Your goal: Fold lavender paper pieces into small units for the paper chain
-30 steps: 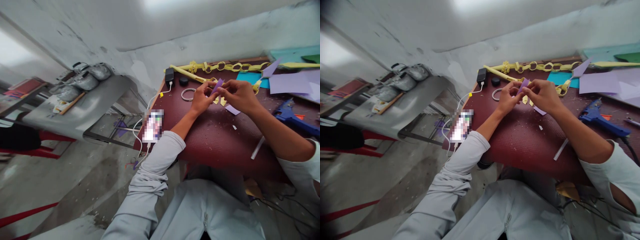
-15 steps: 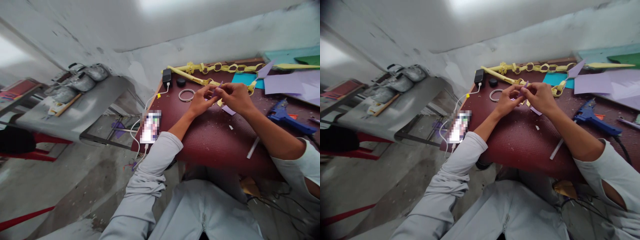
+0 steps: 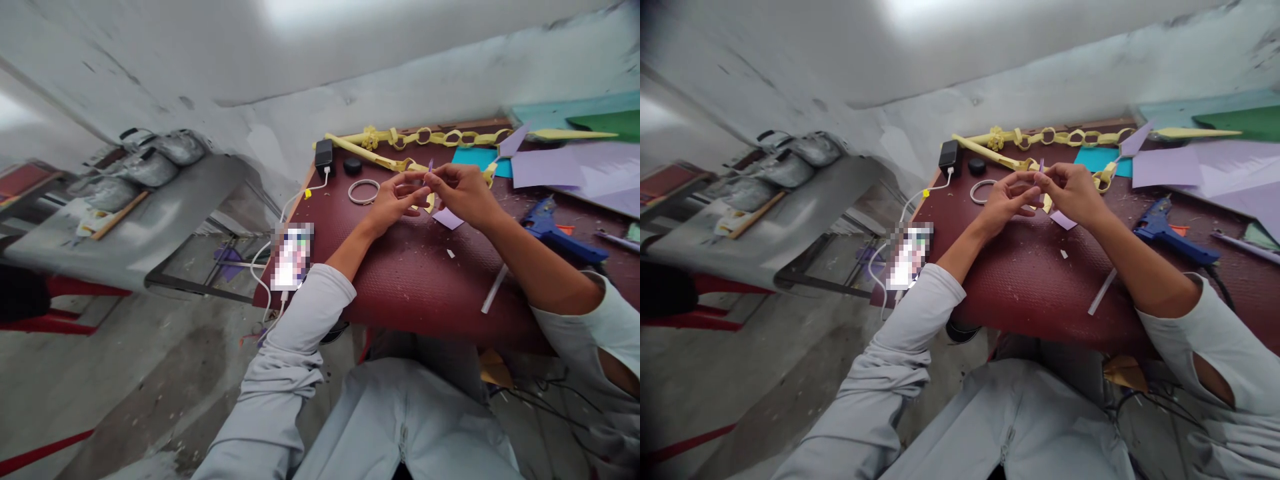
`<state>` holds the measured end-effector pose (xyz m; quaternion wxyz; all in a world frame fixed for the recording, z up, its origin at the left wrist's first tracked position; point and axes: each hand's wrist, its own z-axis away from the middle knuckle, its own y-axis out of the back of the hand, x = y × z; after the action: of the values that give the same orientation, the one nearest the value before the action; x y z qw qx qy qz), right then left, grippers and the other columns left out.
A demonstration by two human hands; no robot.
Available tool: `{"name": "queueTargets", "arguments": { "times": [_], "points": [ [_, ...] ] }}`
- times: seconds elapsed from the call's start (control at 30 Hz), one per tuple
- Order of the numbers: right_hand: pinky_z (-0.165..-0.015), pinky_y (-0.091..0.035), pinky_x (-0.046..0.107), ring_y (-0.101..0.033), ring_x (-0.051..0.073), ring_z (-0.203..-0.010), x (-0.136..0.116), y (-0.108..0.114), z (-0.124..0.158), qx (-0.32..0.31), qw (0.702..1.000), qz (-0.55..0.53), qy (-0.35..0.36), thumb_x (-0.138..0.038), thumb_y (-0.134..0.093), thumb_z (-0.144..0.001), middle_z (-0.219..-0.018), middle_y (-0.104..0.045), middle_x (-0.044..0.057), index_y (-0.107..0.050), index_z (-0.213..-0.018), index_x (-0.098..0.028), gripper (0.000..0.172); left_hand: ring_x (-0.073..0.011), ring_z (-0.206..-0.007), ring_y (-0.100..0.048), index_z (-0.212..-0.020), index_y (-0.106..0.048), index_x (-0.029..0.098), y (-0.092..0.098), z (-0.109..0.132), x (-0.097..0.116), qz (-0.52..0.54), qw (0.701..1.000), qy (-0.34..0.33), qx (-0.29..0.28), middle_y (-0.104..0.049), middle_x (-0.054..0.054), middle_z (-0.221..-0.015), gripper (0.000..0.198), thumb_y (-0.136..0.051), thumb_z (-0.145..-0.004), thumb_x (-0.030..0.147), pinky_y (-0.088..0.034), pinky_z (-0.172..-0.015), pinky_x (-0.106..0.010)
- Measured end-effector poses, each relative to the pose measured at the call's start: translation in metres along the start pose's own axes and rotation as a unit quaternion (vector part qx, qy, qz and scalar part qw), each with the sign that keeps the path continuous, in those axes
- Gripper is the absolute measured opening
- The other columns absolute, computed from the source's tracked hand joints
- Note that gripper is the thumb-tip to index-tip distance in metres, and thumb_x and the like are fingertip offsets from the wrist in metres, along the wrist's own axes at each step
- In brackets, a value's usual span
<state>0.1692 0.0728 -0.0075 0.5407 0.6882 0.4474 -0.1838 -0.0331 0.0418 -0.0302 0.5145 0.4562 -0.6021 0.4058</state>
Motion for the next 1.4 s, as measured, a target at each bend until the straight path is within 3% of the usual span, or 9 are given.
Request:
{"name": "queueTargets", "arguments": {
  "times": [0.1,0.2,0.43,0.67,0.83,1.03,1.2,1.3,1.4],
  "points": [
    [-0.053,-0.06,0.036,-0.068,0.018,-0.06,0.007,-0.001,-0.002,-0.039,0.993,-0.112,0.025,-0.071,-0.077,-0.104,-0.088,-0.08,0.009,-0.084,-0.102,-0.021,0.05,-0.026,-0.107,-0.087,-0.149,-0.071,0.024,-0.001,0.001,0.001,0.028,1.0,0.004,0.003,-0.085,-0.013,-0.13,0.067,-0.092,-0.096,0.058,-0.071,-0.085,-0.033],
    [-0.047,-0.058,0.036,-0.065,0.018,-0.057,0.013,-0.004,-0.005,-0.034,0.985,-0.166,0.039,-0.076,-0.083,-0.098,-0.086,-0.078,0.008,-0.083,-0.094,-0.023,0.053,-0.0252,-0.108,-0.086,-0.151,-0.071,0.024,-0.002,0.004,0.003,0.054,0.998,0.026,0.012,-0.085,-0.013,-0.131,0.07,-0.095,-0.093,0.056,-0.071,-0.087,-0.032],
    [-0.045,-0.056,0.035,-0.065,0.018,-0.056,0.013,-0.005,-0.006,-0.039,0.986,-0.158,0.047,-0.071,-0.085,-0.098,-0.082,-0.078,0.007,-0.084,-0.091,-0.023,0.049,-0.0237,-0.103,-0.085,-0.146,-0.071,0.024,-0.001,0.004,0.001,0.061,0.998,0.026,0.012,-0.086,-0.011,-0.126,0.065,-0.096,-0.092,0.048,-0.069,-0.082,-0.03],
    [-0.043,-0.05,0.031,-0.056,0.015,-0.049,0.017,-0.008,-0.008,-0.019,0.987,-0.148,0.051,-0.056,-0.078,-0.106,-0.062,-0.06,0.001,-0.067,-0.068,-0.023,0.051,-0.0219,-0.092,-0.086,-0.141,-0.068,0.022,-0.002,-0.001,-0.003,0.072,0.996,0.019,0.043,-0.086,-0.01,-0.121,0.048,-0.085,-0.096,0.027,-0.067,-0.075,-0.028],
    [-0.042,-0.048,0.029,-0.056,0.014,-0.051,0.019,-0.01,-0.007,-0.038,0.983,-0.168,0.071,-0.048,-0.084,-0.1,-0.068,-0.065,0.001,-0.075,-0.08,-0.022,0.034,-0.0226,-0.082,-0.084,-0.128,-0.071,0.021,-0.002,-0.003,-0.007,0.078,0.996,0.018,0.049,-0.086,-0.008,-0.107,0.035,-0.083,-0.096,0.027,-0.067,-0.07,-0.031],
    [-0.045,-0.054,0.032,-0.057,0.014,-0.053,0.015,-0.003,-0.005,-0.081,0.973,-0.21,0.046,-0.051,-0.088,-0.098,-0.07,-0.065,0.002,-0.075,-0.082,-0.022,0.035,-0.0201,-0.08,-0.082,-0.111,-0.074,0.02,0.0,-0.001,-0.004,0.079,0.994,0.004,0.072,-0.084,-0.007,-0.103,0.032,-0.093,-0.09,0.035,-0.067,-0.069,-0.031],
    [-0.044,-0.054,0.032,-0.058,0.015,-0.052,0.017,0.0,-0.006,-0.058,0.973,-0.22,0.037,-0.039,-0.092,-0.092,-0.067,-0.067,0.002,-0.067,-0.077,-0.024,0.032,-0.0197,-0.078,-0.083,-0.101,-0.067,0.02,0.0,-0.001,-0.002,0.068,0.994,0.023,0.078,-0.082,-0.005,-0.097,0.034,-0.093,-0.092,0.041,-0.067,-0.067,-0.029],
    [-0.045,-0.057,0.033,-0.061,0.016,-0.053,0.017,0.001,-0.007,-0.034,0.973,-0.225,0.027,-0.032,-0.095,-0.086,-0.068,-0.069,0.002,-0.07,-0.082,-0.025,0.027,-0.0177,-0.076,-0.08,-0.104,-0.065,0.022,-0.001,-0.001,-0.001,0.052,0.994,0.027,0.087,-0.079,-0.001,-0.089,0.037,-0.093,-0.093,0.043,-0.069,-0.069,-0.03],
    [-0.049,-0.06,0.033,-0.062,0.016,-0.055,0.013,0.0,-0.005,-0.058,0.971,-0.229,0.021,-0.033,-0.094,-0.087,-0.069,-0.07,0.002,-0.071,-0.082,-0.024,0.025,-0.0162,-0.072,-0.076,-0.116,-0.064,0.025,-0.003,0.0,0.001,0.04,0.993,0.022,0.105,-0.074,0.002,-0.081,0.038,-0.091,-0.097,0.043,-0.066,-0.067,-0.028]
  ]
}}
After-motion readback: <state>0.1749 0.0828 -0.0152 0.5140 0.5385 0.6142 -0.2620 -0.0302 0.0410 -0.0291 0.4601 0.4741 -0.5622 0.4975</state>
